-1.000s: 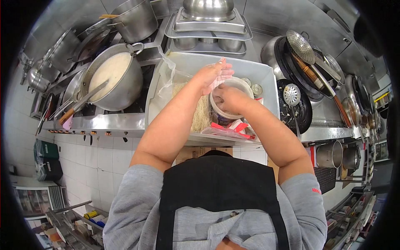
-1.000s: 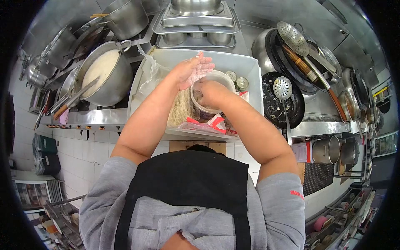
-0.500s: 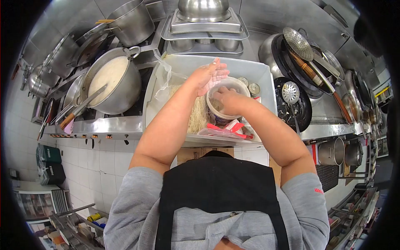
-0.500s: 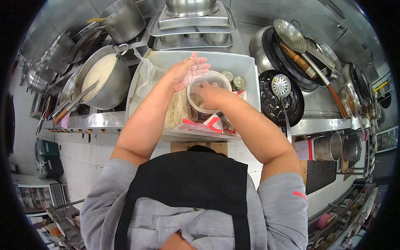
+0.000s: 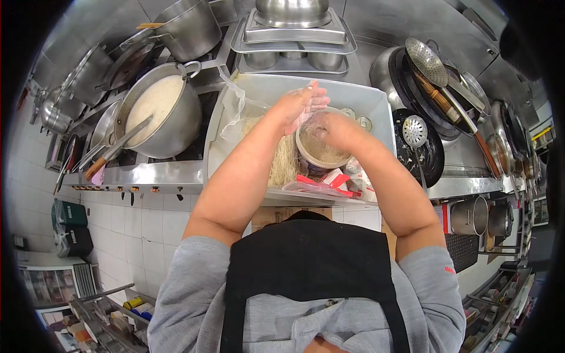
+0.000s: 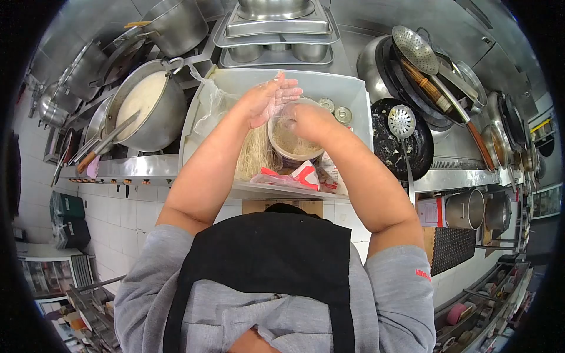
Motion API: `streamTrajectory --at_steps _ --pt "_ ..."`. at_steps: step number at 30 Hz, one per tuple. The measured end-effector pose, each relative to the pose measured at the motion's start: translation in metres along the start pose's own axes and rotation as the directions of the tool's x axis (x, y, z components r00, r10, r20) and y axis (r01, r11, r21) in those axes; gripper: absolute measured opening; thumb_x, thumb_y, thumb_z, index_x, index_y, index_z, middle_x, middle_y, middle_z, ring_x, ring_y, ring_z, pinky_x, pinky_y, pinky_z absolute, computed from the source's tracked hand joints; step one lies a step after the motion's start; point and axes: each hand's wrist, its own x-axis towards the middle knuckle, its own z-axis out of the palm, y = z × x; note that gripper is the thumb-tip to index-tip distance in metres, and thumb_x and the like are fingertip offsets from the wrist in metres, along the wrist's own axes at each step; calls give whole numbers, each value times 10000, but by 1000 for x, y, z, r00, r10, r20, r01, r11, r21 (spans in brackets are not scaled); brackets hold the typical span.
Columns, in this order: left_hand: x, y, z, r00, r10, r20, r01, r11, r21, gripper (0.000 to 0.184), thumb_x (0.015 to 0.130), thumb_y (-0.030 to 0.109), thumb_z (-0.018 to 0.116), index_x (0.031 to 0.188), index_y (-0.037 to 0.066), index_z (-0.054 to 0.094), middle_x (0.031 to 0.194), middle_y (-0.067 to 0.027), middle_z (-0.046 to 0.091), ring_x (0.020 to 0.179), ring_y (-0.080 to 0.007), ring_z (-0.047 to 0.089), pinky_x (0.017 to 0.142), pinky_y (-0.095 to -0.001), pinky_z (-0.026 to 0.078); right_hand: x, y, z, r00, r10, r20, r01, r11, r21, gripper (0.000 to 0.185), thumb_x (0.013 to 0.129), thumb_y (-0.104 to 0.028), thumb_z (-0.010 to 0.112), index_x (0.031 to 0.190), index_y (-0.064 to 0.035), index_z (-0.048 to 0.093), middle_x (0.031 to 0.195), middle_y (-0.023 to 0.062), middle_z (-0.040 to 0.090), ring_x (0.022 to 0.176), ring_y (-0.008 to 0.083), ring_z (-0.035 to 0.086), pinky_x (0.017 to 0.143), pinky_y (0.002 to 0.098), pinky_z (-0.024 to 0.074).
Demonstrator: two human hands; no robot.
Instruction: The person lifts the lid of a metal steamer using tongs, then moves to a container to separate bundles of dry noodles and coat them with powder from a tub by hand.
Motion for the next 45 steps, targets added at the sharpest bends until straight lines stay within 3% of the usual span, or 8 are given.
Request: streamTrajectory --at_steps 7,17,23,32,35,37,40,45 --pt "1 0 3 1000 6 -13 -5 998 56 689 919 531 440 1314 -32 391 1265 -179 511 1190 -243 467 1023 -366 356 -2 -5 -4 998 65 0 -64 995 -74 276 838 -330 553 1003 -119 619 970 108 650 917 307 610 767 448 476" --pt "-1 1 5 999 3 -33 0 997 74 670 923 534 430 1309 -12 406 1241 -154 525 1161 -226 485 1008 -366 371 1 -7 7 988 22 -156 -36 996 -87 266 835 -331 528 875 -99 652 821 142 655 814 329 624 718 457 483" --pt "-2 1 5 999 -1 -33 3 998 57 662 926 529 425 1307 -12 402 1227 -152 529 1142 -236 503 1004 -371 380 8 5 13 985 64 -160 -41 989 143 288 813 -276 497 834 -38 657 837 195 642 833 366 611 767 463 476" --pt "1 -2 2 999 27 -22 -26 999 38 646 932 511 429 1301 -19 408 1225 -167 532 1142 -246 508 984 -362 393 16 11 -5 996 20 85 -24 999 40 368 842 -300 502 970 18 634 916 237 637 864 376 612 829 451 473" --pt "-2 2 6 999 23 -37 -21 998 65 650 931 516 429 1304 -16 411 1241 -170 528 1153 -245 499 989 -366 380 5 -4 -18 945 93 313 -41 985 -169 438 785 -365 597 996 16 642 910 194 660 908 335 626 850 416 482" --pt "-1 0 5 999 12 -52 -7 997 82 655 929 522 427 1307 -13 412 1255 -172 522 1161 -247 492 1000 -371 365 -1 -20 -17 785 297 543 13 869 -494 695 695 -284 694 1298 -55 436 1136 212 586 991 343 596 893 398 465" --pt "2 -5 2 999 16 -28 -14 999 50 678 923 546 415 1316 -7 407 1283 -177 505 1186 -255 472 1039 -386 316 -6 -16 -9 920 172 351 0 898 -440 768 662 -244 721 1322 -40 386 1186 239 525 1026 359 576 888 394 473" --pt "-1 -3 3 999 32 -20 -30 997 78 706 921 550 415 1321 -31 393 1316 -210 472 1237 -287 428 1050 -396 312 -7 -16 -1 955 168 243 -78 936 -342 760 658 -173 738 1320 -48 387 1205 256 487 1074 372 546 873 416 481"
